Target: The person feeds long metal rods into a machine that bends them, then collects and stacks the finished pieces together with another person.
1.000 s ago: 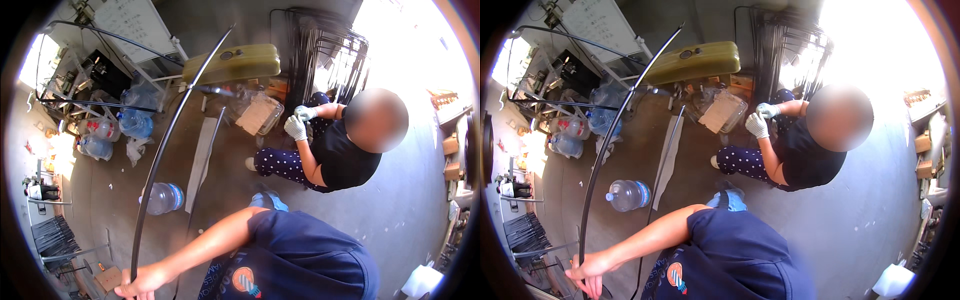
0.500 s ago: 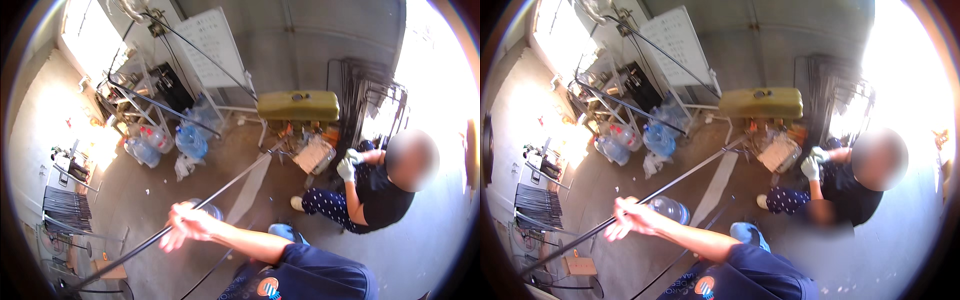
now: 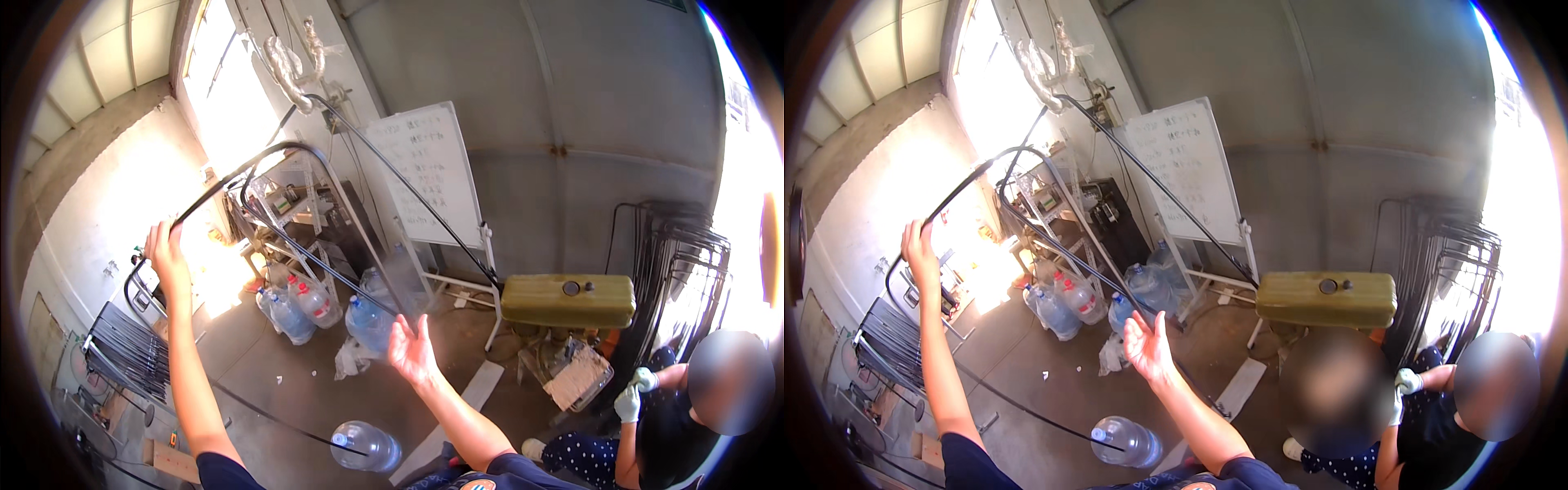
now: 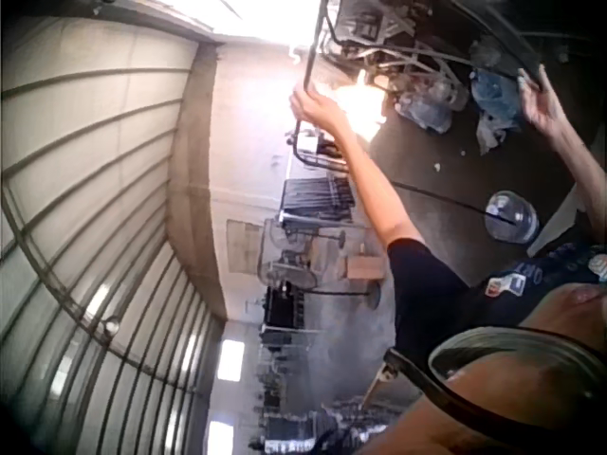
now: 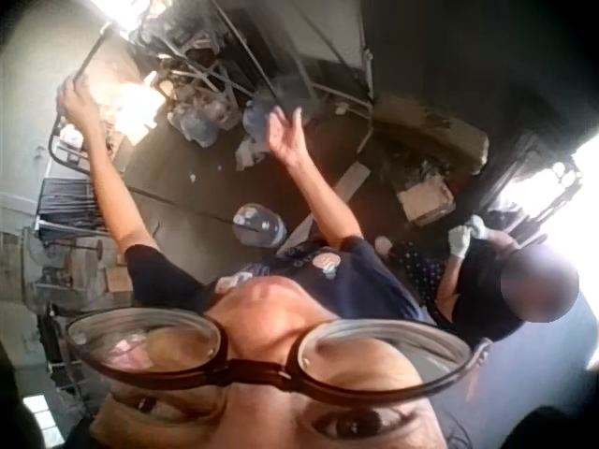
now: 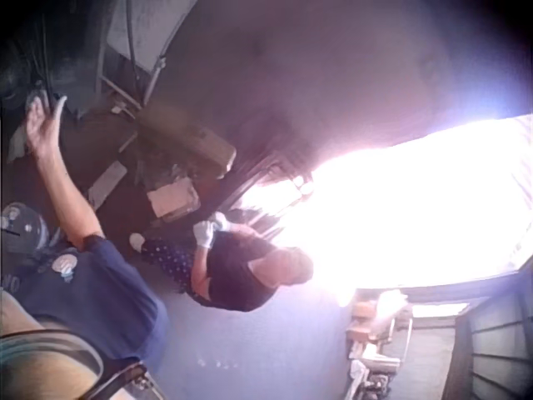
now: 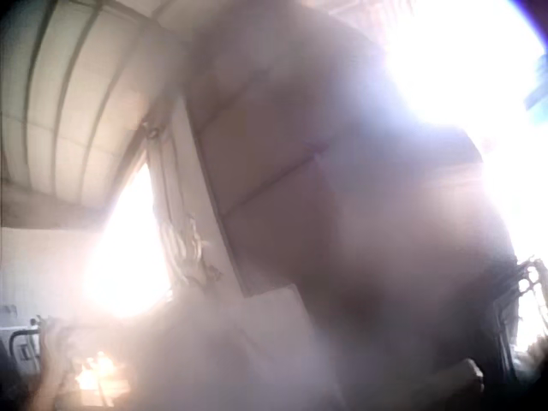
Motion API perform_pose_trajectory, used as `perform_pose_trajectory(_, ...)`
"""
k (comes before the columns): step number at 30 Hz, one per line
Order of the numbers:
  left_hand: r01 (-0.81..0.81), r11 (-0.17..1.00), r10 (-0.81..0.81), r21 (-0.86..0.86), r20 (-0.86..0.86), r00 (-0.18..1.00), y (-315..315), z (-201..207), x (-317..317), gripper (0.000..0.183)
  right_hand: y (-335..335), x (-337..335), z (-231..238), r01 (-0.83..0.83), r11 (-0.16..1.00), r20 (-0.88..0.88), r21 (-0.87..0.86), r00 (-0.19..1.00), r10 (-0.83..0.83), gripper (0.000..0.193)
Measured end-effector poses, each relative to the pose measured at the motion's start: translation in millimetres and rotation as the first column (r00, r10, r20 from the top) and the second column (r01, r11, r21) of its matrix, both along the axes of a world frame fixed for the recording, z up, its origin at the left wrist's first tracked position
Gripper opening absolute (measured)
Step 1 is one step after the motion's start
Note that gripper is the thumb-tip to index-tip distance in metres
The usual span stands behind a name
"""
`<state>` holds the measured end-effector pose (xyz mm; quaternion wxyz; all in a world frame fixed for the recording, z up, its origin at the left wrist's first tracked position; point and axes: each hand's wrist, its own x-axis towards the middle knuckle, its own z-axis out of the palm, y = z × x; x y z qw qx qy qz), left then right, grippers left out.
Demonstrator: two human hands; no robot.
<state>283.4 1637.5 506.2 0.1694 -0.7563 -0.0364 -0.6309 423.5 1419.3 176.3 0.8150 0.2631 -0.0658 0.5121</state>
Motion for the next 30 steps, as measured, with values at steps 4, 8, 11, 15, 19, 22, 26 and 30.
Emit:
perform_pose_trajectory(4, 0.006, 0.994, -0.005, 0.111, -0.008, 1.000, 23.1, 60.8, 59.6, 0.008, -2.2, 36.2, 45.9, 0.377, 0.771, 0.596, -0.513, 0.803, 0.004, 0.058)
perform_pose_trajectory(8, 0.044, 0.986, -0.039, 0.159, -0.035, 0.999, 53.4, 120.1, 88.9, 0.010, -5.4, 76.5, 78.3, 0.931, -0.360, 0.998, -0.069, 0.069, -0.014, 0.040)
perform_pose_trajectory(11, 0.143, 0.970, -0.149, 0.199, 0.017, 0.989, 79.1, 149.2, 142.0, 0.013, 19.7, 147.0, 63.2, 0.900, -0.350, 0.953, 0.258, -0.177, 0.246, 0.053)
perform_pose_trajectory(15, 0.041, 0.977, -0.066, 0.209, 0.114, 0.991, 112.0, 188.2, 183.5, 0.011, 73.4, 199.8, 53.7, 0.982, -0.035, 0.976, 0.183, -0.178, 0.127, 0.044)
perform_pose_trajectory(19, -0.035, 0.979, -0.007, 0.203, 0.202, 0.979, 128.3, 224.3, 220.9, 0.012, 111.1, 242.7, 47.6, 0.942, -0.262, 0.978, 0.209, -0.201, 0.059, 0.026)
perform_pose_trajectory(22, -0.139, 0.980, 0.104, 0.142, 0.231, 0.967, 143.5, 244.3, 233.5, 0.014, 122.0, 234.1, 77.4, 0.960, -0.278, 0.998, 0.009, 0.010, 0.068, 0.017)
perform_pose_trajectory(26, -0.165, 0.979, 0.108, 0.120, 0.382, 0.918, 158.8, 252.5, 274.1, 0.018, 135.7, 250.9, 93.6, 0.898, -0.432, 0.997, 0.081, -0.075, 0.030, 0.015)
perform_pose_trajectory(30, -0.262, 0.964, 0.232, 0.042, 0.343, 0.910, 235.4, 262.6, 309.4, 0.017, 143.0, 270.3, 99.9, 0.946, -0.324, 0.998, 0.028, -0.009, 0.060, 0.018)
